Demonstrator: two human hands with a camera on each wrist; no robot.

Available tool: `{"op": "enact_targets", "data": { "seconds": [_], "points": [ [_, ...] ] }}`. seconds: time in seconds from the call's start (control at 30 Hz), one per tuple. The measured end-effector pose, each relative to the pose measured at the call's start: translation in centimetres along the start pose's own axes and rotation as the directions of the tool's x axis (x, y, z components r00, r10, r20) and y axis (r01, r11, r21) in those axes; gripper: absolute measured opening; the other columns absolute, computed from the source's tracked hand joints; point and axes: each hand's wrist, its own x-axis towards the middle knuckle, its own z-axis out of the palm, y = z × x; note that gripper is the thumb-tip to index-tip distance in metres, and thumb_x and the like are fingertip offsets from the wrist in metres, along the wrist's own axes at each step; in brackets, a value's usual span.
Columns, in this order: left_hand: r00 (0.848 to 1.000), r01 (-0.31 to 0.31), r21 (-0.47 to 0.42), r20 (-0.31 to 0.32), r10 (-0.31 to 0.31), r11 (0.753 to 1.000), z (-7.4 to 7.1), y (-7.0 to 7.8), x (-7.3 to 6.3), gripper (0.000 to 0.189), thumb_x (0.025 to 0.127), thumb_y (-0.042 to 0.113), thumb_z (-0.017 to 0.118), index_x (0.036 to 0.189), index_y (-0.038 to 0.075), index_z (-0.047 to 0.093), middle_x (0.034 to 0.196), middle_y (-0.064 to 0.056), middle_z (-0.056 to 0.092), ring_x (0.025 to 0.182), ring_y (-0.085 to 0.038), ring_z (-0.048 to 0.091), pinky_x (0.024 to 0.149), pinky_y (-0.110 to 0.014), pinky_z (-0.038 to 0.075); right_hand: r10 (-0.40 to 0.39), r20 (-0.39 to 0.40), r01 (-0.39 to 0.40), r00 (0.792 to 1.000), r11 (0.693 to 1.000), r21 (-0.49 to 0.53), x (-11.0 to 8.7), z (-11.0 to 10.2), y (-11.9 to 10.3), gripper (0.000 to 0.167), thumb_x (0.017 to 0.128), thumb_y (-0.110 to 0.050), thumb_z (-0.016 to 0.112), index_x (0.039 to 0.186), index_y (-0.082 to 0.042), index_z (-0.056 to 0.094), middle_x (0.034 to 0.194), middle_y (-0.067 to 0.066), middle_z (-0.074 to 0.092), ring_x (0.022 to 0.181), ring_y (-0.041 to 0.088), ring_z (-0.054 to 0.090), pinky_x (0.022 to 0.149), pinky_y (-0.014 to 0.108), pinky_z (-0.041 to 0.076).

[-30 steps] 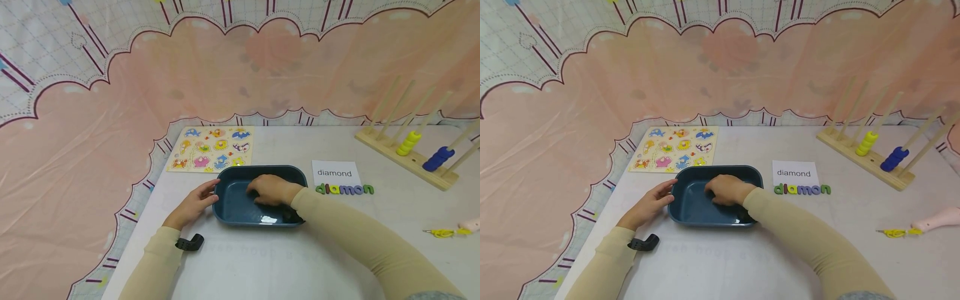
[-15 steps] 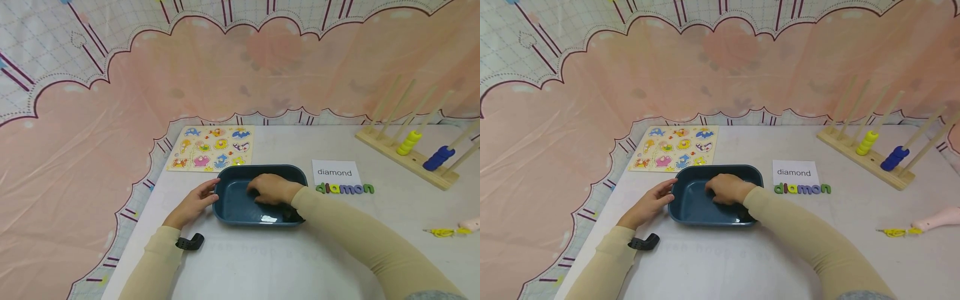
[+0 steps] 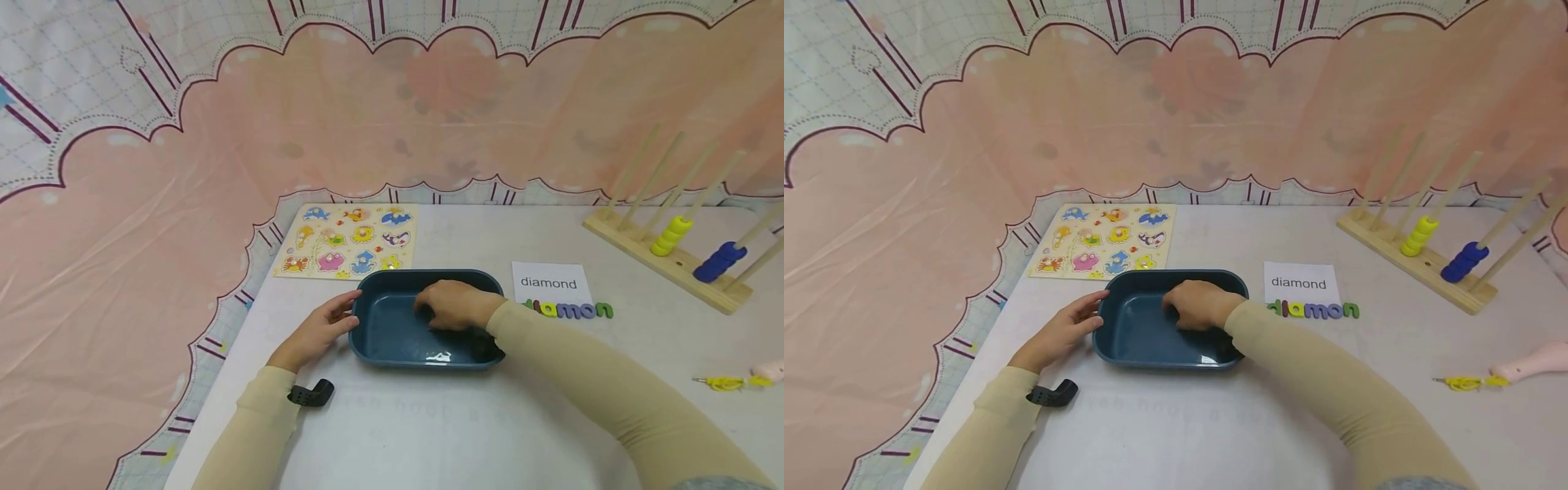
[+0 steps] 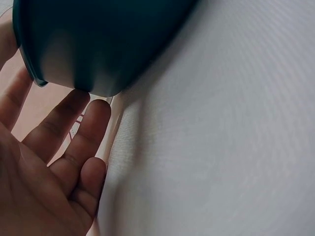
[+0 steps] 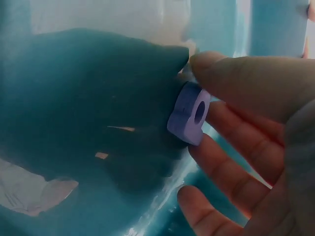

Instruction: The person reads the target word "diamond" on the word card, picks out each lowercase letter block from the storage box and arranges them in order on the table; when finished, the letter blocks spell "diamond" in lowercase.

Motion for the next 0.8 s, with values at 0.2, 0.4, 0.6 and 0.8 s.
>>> {"op": "enact_targets", "data": {
  "seconds": [0.2,0.4,0.6,0.8],
  "points": [
    [1.0,-0.005,-0.004,-0.006,0.005,1.0,0.0,0.0,0.0,0.06,0.1,0.025,0.064,0.154,0.016,0.04,0.154,-0.021,0.039,0.137,-0.041,0.041,0.11,-0.057,0.035,0.006,-0.002,-0.006,1.0,1.0,0.022,-0.1,-0.1,-0.1,0.036,0.09,-0.011,0.074,0.125,-0.008,0.068,0.125,0.009,0.066,0.117,0.025,0.06,0.104,0.041,0.046],
    [1.0,0.003,-0.012,-0.003,-0.003,1.0,0.1,0.2,0.1,0.06,0.1,0.024,0.063,0.154,0.016,0.04,0.154,-0.02,0.039,0.137,-0.041,0.041,0.11,-0.056,0.035,0.006,-0.005,-0.005,1.0,0.999,0.04,0.0,0.0,0.0,0.032,0.091,-0.01,0.073,0.123,-0.006,0.068,0.122,0.009,0.067,0.114,0.023,0.061,0.102,0.04,0.048],
    [1.0,0.008,-0.007,-0.002,-0.008,1.0,0.1,0.4,0.0,0.06,0.1,0.025,0.064,0.154,0.017,0.04,0.155,-0.02,0.038,0.138,-0.041,0.041,0.11,-0.057,0.035,-0.007,-0.03,0.008,1.0,0.999,0.032,-0.2,-0.9,-0.3,0.029,0.093,-0.012,0.072,0.121,-0.006,0.068,0.118,0.007,0.068,0.107,0.02,0.061,0.1,0.039,0.049],
    [1.0,0.002,0.005,-0.002,-0.002,1.0,0.0,0.4,-0.1,0.06,0.1,0.025,0.063,0.155,0.017,0.039,0.155,-0.021,0.037,0.138,-0.041,0.041,0.109,-0.057,0.035,-0.002,-0.065,0.004,0.998,1.0,0.029,-1.1,-2.3,-1.2,0.031,0.094,-0.015,0.071,0.124,-0.007,0.068,0.123,0.008,0.066,0.107,0.022,0.06,0.101,0.039,0.048]
  ]
}}
